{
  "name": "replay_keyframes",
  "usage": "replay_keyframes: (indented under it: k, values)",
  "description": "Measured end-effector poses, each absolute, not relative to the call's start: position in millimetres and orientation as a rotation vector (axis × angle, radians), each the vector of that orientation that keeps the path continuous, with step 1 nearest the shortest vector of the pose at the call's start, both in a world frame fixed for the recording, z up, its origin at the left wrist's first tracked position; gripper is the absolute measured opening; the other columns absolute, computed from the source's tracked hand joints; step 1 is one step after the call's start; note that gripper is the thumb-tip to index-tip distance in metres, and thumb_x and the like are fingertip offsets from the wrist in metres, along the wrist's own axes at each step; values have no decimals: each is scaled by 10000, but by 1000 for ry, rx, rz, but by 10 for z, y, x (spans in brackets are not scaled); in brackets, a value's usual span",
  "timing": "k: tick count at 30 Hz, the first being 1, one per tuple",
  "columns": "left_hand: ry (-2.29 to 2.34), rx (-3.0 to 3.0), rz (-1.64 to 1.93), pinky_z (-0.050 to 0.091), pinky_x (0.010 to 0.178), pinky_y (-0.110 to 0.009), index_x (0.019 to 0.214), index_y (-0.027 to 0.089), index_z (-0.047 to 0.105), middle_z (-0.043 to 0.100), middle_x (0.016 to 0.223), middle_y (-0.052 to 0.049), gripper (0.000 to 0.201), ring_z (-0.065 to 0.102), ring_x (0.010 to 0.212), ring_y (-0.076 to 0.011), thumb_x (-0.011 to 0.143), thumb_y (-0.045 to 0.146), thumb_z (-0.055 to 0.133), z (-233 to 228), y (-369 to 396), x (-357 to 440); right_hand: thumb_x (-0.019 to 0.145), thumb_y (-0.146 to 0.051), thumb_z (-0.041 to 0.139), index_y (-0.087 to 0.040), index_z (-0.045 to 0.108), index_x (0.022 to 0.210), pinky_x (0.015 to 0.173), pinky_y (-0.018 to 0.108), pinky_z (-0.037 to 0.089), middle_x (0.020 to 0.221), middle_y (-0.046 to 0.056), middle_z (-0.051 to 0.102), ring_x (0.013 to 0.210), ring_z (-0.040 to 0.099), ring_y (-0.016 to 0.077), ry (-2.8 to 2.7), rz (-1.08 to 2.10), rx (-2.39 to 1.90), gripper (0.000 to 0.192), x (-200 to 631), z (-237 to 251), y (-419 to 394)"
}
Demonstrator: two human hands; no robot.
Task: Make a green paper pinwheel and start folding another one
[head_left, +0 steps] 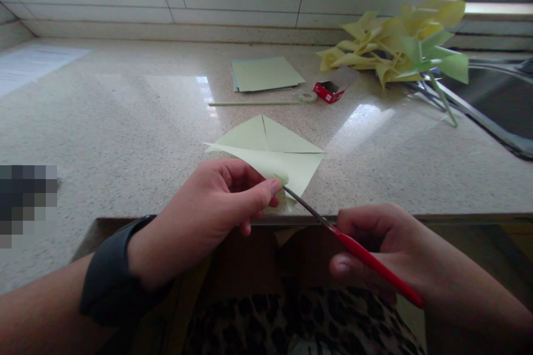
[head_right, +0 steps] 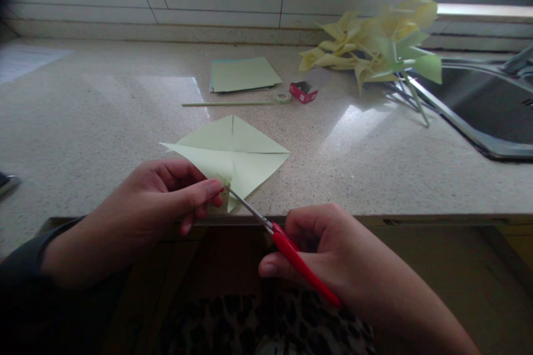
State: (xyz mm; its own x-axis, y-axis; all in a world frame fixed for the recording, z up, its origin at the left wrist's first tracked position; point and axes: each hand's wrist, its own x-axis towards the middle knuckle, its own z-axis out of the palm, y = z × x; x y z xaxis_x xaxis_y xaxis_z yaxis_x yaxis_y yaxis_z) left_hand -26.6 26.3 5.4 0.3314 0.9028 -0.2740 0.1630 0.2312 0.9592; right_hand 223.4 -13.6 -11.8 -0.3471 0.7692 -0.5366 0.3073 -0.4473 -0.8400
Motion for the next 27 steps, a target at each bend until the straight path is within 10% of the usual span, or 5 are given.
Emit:
replay_keyframes:
  k: [27]
  values:
    - [1075, 963, 904, 381, 424, -81, 741, 189, 729, 692, 688, 36, 213, 482, 482, -15, 841, 371, 777, 59, 165, -194, 824, -524, 694, -195, 600, 733, 522, 267, 448, 651, 26, 630, 578, 548, 151, -1641, 1284, -1444, 355, 1763, -424, -394]
